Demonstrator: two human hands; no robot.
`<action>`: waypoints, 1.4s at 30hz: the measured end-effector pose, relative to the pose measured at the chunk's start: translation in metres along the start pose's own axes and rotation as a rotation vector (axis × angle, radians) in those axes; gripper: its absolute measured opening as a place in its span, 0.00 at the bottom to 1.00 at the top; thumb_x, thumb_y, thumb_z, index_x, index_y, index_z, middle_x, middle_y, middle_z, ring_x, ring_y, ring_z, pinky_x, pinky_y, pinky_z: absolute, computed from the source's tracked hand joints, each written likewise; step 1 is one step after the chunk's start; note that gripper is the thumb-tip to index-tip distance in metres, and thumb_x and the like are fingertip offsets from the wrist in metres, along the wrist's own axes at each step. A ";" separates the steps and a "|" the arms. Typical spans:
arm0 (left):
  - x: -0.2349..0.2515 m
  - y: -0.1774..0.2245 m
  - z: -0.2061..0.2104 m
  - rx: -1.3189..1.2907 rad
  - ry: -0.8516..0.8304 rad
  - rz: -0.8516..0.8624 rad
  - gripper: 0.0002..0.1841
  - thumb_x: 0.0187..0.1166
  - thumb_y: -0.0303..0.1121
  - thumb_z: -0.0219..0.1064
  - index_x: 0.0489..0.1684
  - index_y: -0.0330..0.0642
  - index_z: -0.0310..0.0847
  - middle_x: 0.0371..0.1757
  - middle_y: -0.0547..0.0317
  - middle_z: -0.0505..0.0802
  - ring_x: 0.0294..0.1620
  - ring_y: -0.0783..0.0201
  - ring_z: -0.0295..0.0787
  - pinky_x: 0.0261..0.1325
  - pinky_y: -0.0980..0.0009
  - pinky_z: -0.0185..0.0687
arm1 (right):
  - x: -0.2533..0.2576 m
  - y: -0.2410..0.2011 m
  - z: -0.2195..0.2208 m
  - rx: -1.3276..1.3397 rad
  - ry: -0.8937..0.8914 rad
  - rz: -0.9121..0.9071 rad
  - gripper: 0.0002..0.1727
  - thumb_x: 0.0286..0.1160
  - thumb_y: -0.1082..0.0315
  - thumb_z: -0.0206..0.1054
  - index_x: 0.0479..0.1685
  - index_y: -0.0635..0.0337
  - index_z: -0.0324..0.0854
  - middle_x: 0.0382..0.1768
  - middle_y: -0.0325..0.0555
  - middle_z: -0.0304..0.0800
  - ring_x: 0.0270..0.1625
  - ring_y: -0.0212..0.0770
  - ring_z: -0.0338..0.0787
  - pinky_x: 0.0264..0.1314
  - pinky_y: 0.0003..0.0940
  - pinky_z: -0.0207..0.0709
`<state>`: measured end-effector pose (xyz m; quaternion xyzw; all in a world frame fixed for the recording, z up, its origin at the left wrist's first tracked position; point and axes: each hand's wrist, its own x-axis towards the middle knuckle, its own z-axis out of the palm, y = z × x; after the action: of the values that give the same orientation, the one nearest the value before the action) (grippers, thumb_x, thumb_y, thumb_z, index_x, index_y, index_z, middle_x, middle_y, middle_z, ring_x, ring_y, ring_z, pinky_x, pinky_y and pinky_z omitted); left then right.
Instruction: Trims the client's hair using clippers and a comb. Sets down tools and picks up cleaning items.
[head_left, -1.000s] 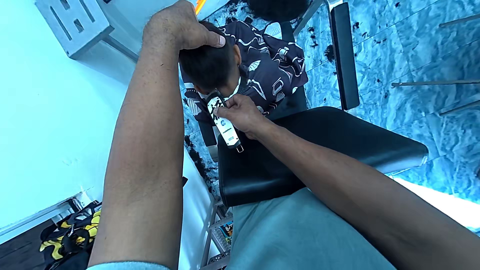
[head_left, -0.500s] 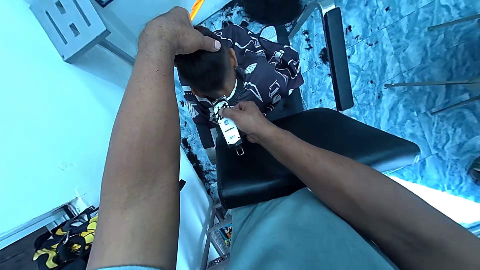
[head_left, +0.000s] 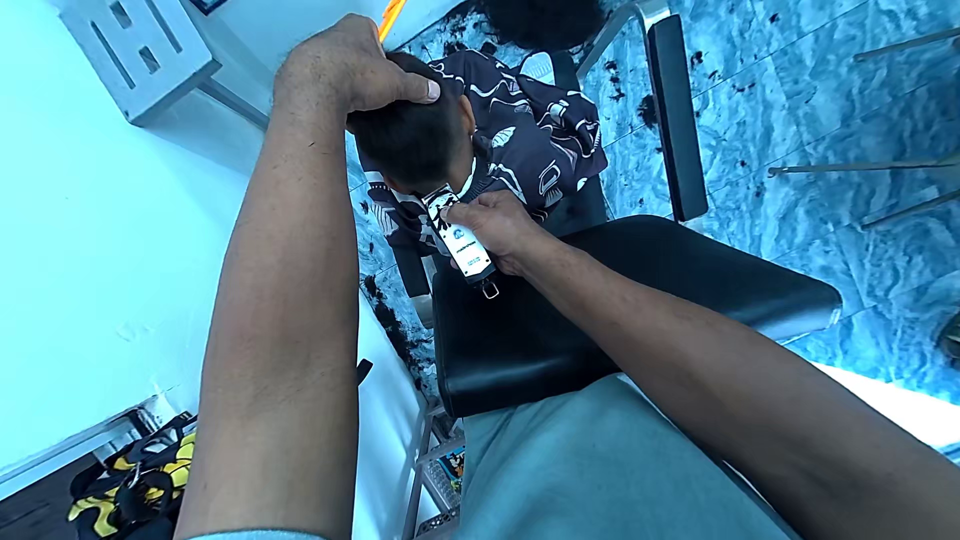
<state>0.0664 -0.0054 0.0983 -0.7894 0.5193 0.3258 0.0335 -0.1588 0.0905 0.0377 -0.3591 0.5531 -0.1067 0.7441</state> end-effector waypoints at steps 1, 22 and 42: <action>0.000 0.000 0.000 0.006 0.001 0.004 0.43 0.60 0.71 0.75 0.58 0.40 0.81 0.50 0.45 0.90 0.50 0.51 0.89 0.53 0.43 0.83 | 0.000 0.000 0.001 0.001 0.007 0.006 0.18 0.74 0.59 0.76 0.44 0.68 0.81 0.37 0.60 0.92 0.33 0.54 0.96 0.37 0.55 0.94; 0.004 0.004 -0.001 -0.018 -0.008 0.015 0.42 0.60 0.69 0.77 0.60 0.41 0.80 0.50 0.45 0.90 0.49 0.52 0.89 0.52 0.45 0.84 | -0.001 -0.002 0.000 -0.066 0.010 -0.018 0.17 0.72 0.58 0.76 0.38 0.66 0.81 0.32 0.58 0.92 0.29 0.51 0.95 0.34 0.51 0.92; -0.067 0.021 0.037 -0.128 0.504 0.148 0.39 0.76 0.59 0.70 0.64 0.25 0.74 0.63 0.29 0.84 0.63 0.34 0.84 0.66 0.36 0.78 | -0.146 -0.009 -0.170 -0.051 -0.052 0.011 0.15 0.88 0.58 0.58 0.57 0.58 0.82 0.37 0.49 0.92 0.27 0.43 0.93 0.25 0.39 0.92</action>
<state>0.0146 0.0527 0.1120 -0.8060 0.5457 0.1529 -0.1707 -0.3630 0.0948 0.1306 -0.3776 0.5380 -0.0788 0.7495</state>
